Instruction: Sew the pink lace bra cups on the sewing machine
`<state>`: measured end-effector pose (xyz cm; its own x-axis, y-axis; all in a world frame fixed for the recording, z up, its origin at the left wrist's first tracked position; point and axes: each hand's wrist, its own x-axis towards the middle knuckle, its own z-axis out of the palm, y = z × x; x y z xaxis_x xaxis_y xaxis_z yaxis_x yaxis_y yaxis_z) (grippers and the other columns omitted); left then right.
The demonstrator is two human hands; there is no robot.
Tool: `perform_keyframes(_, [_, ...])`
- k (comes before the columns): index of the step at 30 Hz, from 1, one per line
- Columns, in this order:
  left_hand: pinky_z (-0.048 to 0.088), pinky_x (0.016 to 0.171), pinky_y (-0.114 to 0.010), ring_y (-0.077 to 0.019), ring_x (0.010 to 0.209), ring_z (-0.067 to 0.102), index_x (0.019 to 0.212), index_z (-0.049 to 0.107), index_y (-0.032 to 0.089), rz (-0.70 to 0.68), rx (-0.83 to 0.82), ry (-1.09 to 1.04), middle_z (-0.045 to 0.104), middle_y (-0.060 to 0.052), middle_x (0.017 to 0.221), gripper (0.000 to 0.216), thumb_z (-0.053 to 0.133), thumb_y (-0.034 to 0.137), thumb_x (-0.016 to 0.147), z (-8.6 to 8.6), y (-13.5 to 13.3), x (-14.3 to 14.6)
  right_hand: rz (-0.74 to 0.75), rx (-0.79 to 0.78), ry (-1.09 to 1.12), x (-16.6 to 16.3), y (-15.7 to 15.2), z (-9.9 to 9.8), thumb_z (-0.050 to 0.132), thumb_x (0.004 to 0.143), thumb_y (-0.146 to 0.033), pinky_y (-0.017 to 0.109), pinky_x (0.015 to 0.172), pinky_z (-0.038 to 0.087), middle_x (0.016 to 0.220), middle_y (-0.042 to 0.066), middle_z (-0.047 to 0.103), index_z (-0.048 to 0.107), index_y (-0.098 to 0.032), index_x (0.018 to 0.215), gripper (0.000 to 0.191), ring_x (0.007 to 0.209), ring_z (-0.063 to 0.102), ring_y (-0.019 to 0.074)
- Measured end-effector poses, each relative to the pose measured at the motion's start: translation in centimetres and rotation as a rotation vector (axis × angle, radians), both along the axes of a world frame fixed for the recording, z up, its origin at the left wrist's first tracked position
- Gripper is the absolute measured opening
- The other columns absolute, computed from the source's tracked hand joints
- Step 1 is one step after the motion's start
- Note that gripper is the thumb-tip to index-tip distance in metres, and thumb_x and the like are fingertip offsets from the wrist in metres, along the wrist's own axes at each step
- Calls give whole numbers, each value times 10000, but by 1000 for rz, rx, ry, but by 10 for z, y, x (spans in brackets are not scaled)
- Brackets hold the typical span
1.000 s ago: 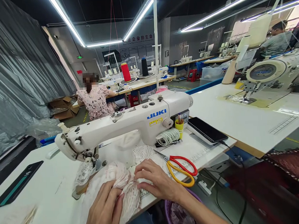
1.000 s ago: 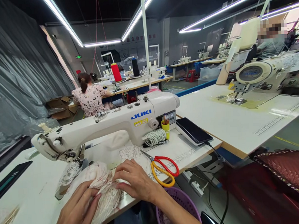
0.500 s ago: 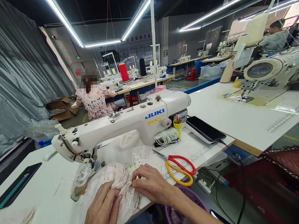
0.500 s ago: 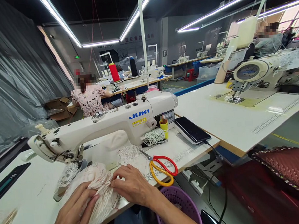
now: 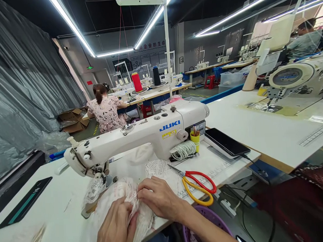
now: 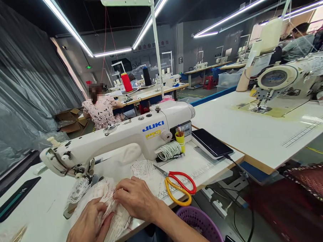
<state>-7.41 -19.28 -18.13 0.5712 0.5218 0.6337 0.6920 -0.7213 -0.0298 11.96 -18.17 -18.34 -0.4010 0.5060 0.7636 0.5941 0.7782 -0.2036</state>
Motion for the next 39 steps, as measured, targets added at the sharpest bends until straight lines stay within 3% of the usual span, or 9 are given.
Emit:
perform_keyframes(3, [507,726,-316,-231,973,567,1048,501,210,11,-18,41,528,-108,1076,223,334,133,924,2,-3,0,-31,-41,61,2,-1,-2,404,952,-189,261,651,381,897,50,628,540,-177,890,150,780,553,138])
perform_keyframes(8, [511,703,-328,-247,1010,530,943,593,262,-12,-151,129,477,-96,1151,390,318,9,830,4,-4,-6,16,-96,-4,17,-17,-17,485,944,-319,270,705,377,907,30,615,544,-192,933,140,814,531,141])
perform_keyframes(11, [505,804,-404,-287,1121,489,1131,553,253,-26,-104,158,447,-129,1240,462,330,4,812,-4,0,-10,42,-127,-206,20,-26,-25,565,898,-377,302,745,344,1017,12,609,535,-219,993,187,883,516,147])
perform_keyframes(15, [492,836,-450,-312,1141,485,1221,501,239,-74,-61,151,450,-155,1262,492,340,22,810,-11,3,-14,6,-128,-265,14,-26,-25,511,888,-217,319,766,325,997,14,608,535,-204,959,76,877,507,148])
perform_keyframes(20, [506,815,-365,-250,1083,525,1146,545,269,-52,-206,128,488,-107,1206,434,328,58,835,3,0,-15,129,-186,-207,12,-15,-20,439,944,-170,280,769,325,914,17,626,528,-198,1002,110,857,527,128])
perform_keyframes(25, [502,817,-314,-228,1146,497,1073,569,274,-28,-305,107,458,-87,1249,325,318,160,900,19,-8,-11,122,-168,-131,8,-4,-23,413,902,-70,271,690,324,787,18,604,543,-176,917,168,760,514,140])
perform_keyframes(31, [520,716,-372,-301,993,562,967,595,234,49,-103,120,504,-121,1154,318,538,514,826,11,-9,-5,119,-154,-39,-4,1,-13,441,918,-124,255,678,352,746,15,588,535,-170,847,127,725,516,139])
perform_keyframes(35, [468,601,-304,-229,782,576,870,577,226,69,-29,82,536,-86,971,168,462,344,901,5,-1,-2,104,-168,45,-9,0,-9,379,954,-140,263,702,377,761,23,605,526,-171,886,165,738,529,142])
perform_keyframes(39, [412,589,-264,-175,694,538,791,520,210,67,-188,2,500,-37,833,217,360,244,935,11,2,-4,56,-174,149,0,-9,-12,358,972,-168,298,774,377,922,66,615,505,-162,1005,151,876,523,163])
